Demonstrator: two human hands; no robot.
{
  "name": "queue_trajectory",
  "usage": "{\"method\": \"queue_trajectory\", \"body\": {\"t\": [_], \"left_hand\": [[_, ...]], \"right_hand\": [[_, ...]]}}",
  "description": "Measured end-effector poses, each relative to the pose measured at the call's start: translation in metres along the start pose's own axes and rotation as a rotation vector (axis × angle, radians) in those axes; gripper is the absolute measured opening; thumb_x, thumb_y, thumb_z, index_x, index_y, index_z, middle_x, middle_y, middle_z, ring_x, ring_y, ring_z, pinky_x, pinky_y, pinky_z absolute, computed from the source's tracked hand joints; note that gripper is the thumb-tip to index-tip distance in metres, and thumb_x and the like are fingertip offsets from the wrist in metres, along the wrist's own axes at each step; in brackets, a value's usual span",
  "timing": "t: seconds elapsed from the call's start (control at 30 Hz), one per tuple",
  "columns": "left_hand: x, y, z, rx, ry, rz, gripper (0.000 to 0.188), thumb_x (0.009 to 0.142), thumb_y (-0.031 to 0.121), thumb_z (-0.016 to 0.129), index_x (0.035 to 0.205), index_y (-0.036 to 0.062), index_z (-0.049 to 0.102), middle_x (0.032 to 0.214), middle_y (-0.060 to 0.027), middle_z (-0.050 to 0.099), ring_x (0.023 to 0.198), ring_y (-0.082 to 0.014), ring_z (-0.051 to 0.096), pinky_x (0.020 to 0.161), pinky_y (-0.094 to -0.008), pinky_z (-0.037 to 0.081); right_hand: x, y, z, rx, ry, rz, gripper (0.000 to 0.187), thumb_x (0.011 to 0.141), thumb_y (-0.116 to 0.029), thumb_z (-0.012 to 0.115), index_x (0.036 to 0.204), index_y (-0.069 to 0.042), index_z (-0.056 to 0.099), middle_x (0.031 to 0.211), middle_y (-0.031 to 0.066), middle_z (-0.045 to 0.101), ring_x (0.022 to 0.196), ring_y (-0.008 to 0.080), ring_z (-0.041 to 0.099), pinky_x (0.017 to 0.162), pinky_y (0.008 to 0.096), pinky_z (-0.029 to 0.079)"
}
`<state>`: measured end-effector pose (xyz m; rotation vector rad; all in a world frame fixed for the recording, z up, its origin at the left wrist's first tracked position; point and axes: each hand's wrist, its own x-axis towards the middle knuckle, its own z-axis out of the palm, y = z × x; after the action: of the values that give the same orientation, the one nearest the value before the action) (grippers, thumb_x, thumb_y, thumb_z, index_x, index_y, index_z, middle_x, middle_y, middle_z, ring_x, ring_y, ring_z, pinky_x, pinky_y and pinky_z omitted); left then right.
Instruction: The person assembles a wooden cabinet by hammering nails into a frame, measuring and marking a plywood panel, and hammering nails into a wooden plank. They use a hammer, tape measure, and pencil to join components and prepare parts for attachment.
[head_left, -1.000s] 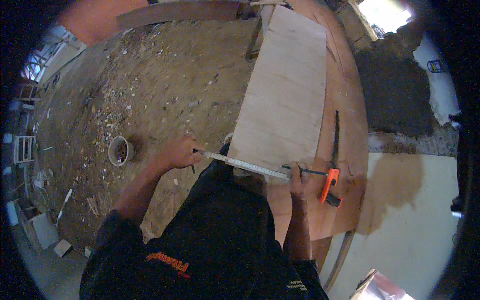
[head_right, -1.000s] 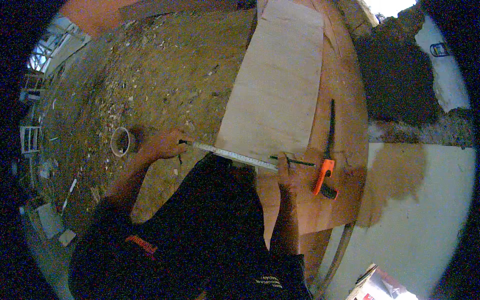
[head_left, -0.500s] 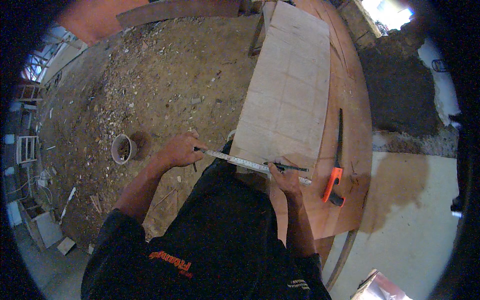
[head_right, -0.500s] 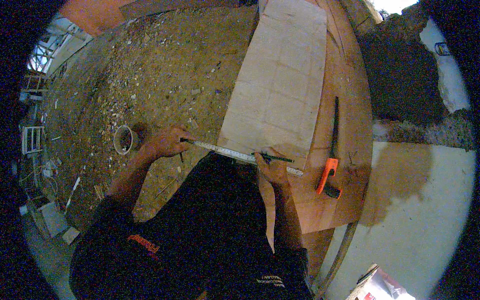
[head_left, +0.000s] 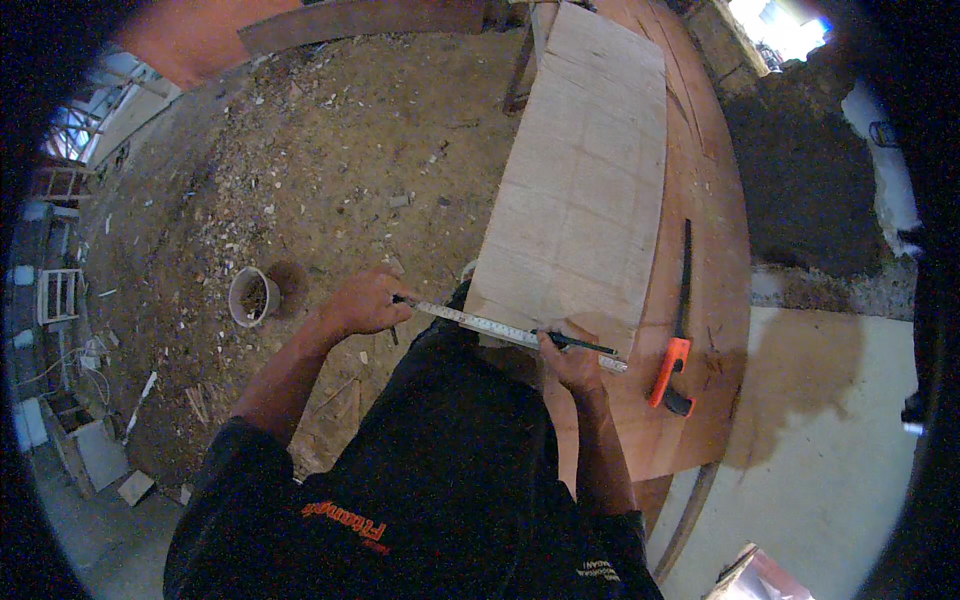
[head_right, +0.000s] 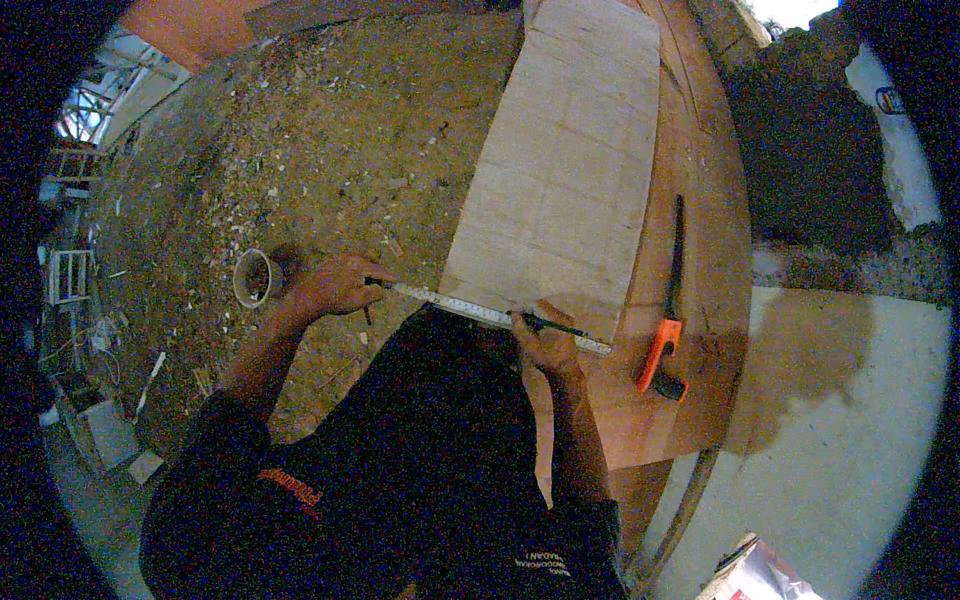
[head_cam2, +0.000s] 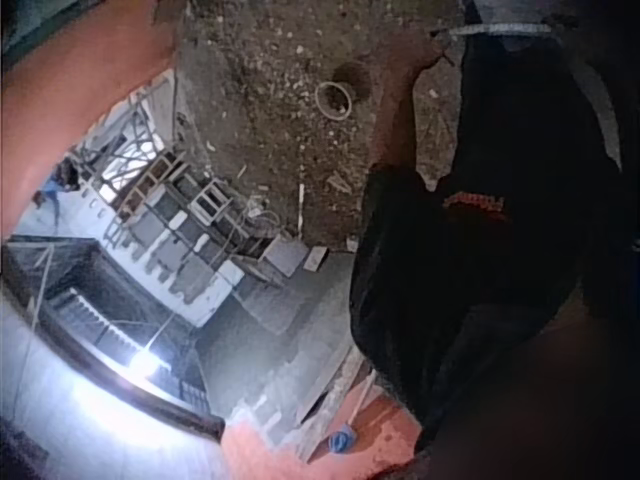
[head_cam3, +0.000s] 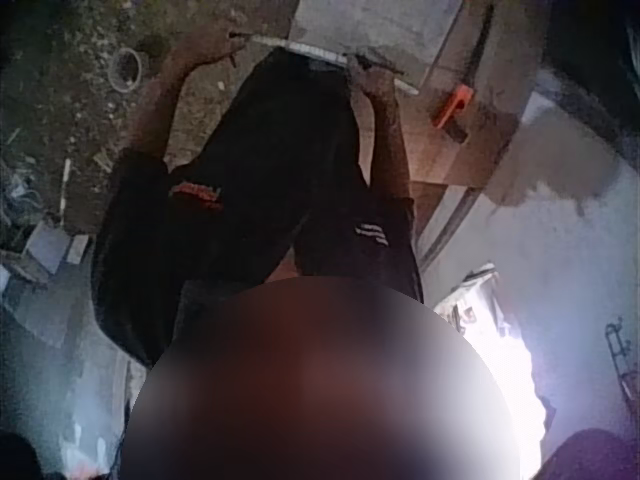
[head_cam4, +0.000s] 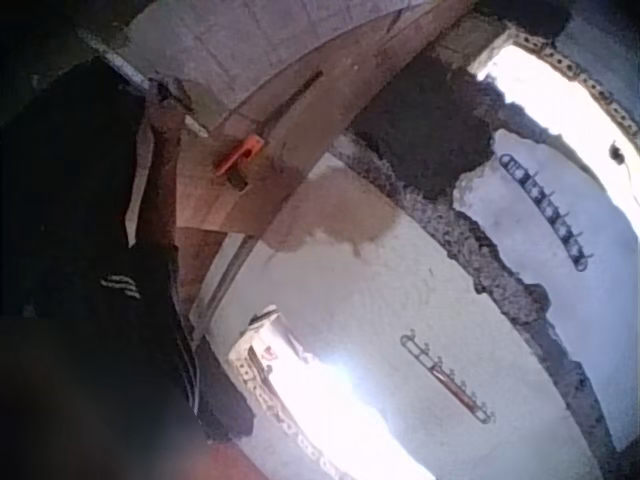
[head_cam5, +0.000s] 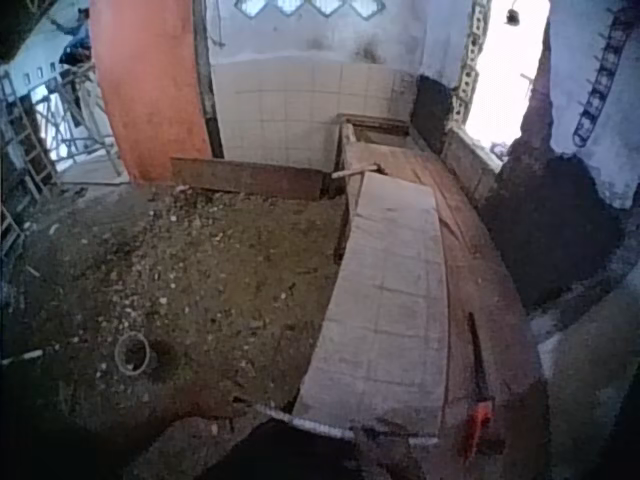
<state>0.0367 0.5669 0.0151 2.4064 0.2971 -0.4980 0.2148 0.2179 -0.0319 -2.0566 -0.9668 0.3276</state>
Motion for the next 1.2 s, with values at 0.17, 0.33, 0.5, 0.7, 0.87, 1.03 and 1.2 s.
{"method": "queue_trajectory", "body": {"t": [0.17,0.33,0.5,0.7,0.87,1.03,1.2], "left_hand": [[0.0,0.003,-0.004,0.054,0.01,0.026,0.035,0.084,0.035,0.063,0.115,0.0247,0.075,0.119,-0.0194,0.067,0.122,-0.038,0.057,0.1,-0.0479,0.049],[0.002,0.009,-0.006,0.048,0.0,0.009,0.035,0.083,0.032,0.062,0.115,0.0241,0.075,0.113,-0.0181,0.069,0.117,-0.0377,0.059,0.098,-0.048,0.05],[0.001,0.012,-0.01,0.055,0.006,0.05,0.037,0.081,0.03,0.061,0.115,0.0204,0.075,0.103,-0.0176,0.07,0.104,-0.0375,0.064,0.093,-0.0482,0.052],[0.006,0.006,-0.005,0.041,0.004,0.089,0.036,0.081,0.029,0.061,0.113,0.0196,0.076,0.099,-0.0176,0.07,0.101,-0.0379,0.064,0.09,-0.0482,0.052],[0.004,0.005,-0.003,0.049,0.029,0.021,0.035,0.082,0.031,0.062,0.112,0.0197,0.076,0.101,-0.0161,0.07,0.103,-0.0366,0.064,0.09,-0.0474,0.052],[0.002,0.007,-0.008,0.087,0.045,0.093,0.035,0.083,0.033,0.061,0.11,0.0188,0.076,0.103,-0.0163,0.069,0.103,-0.0365,0.064,0.087,-0.0483,0.052],[0.001,0.011,-0.01,0.118,0.049,0.068,0.036,0.083,0.035,0.06,0.109,0.0177,0.076,0.101,-0.0167,0.069,0.099,-0.0372,0.065,0.085,-0.0493,0.053]], "right_hand": [[0.001,-0.006,0.0,0.17,0.02,0.064,0.01,0.083,-0.011,0.076,0.088,-0.004,0.071,0.082,0.0112,0.071,0.071,0.0277,0.069,0.067,0.0381,0.057],[0.002,-0.014,0.003,0.054,0.041,0.098,0.011,0.087,-0.012,0.072,0.092,-0.002,0.07,0.079,0.0114,0.067,0.07,0.0207,0.065,0.067,0.0334,0.053],[0.003,-0.015,0.002,-0.019,0.05,0.043,0.011,0.087,-0.013,0.072,0.091,-0.003,0.07,0.082,0.0143,0.069,0.072,0.0242,0.067,0.065,0.0347,0.053],[0.003,-0.019,-0.005,0.065,-0.011,0.108,0.012,0.088,-0.013,0.072,0.092,-0.002,0.071,0.08,0.0137,0.069,0.072,0.022,0.067,0.068,0.033,0.053],[0.001,-0.018,-0.003,0.168,0.025,0.17,0.012,0.088,-0.014,0.073,0.09,-0.002,0.072,0.079,0.0106,0.069,0.071,0.0186,0.065,0.068,0.0318,0.052],[0.0,-0.01,0.001,0.112,-0.018,0.184,0.011,0.089,-0.011,0.072,0.093,0.0,0.072,0.086,0.0099,0.07,0.078,0.0163,0.065,0.072,0.0305,0.052],[-0.001,-0.003,0.002,0.125,-0.066,0.265,0.012,0.089,-0.01,0.072,0.094,0.001,0.072,0.087,0.0088,0.07,0.081,0.0156,0.064,0.074,0.0302,0.051]]}}
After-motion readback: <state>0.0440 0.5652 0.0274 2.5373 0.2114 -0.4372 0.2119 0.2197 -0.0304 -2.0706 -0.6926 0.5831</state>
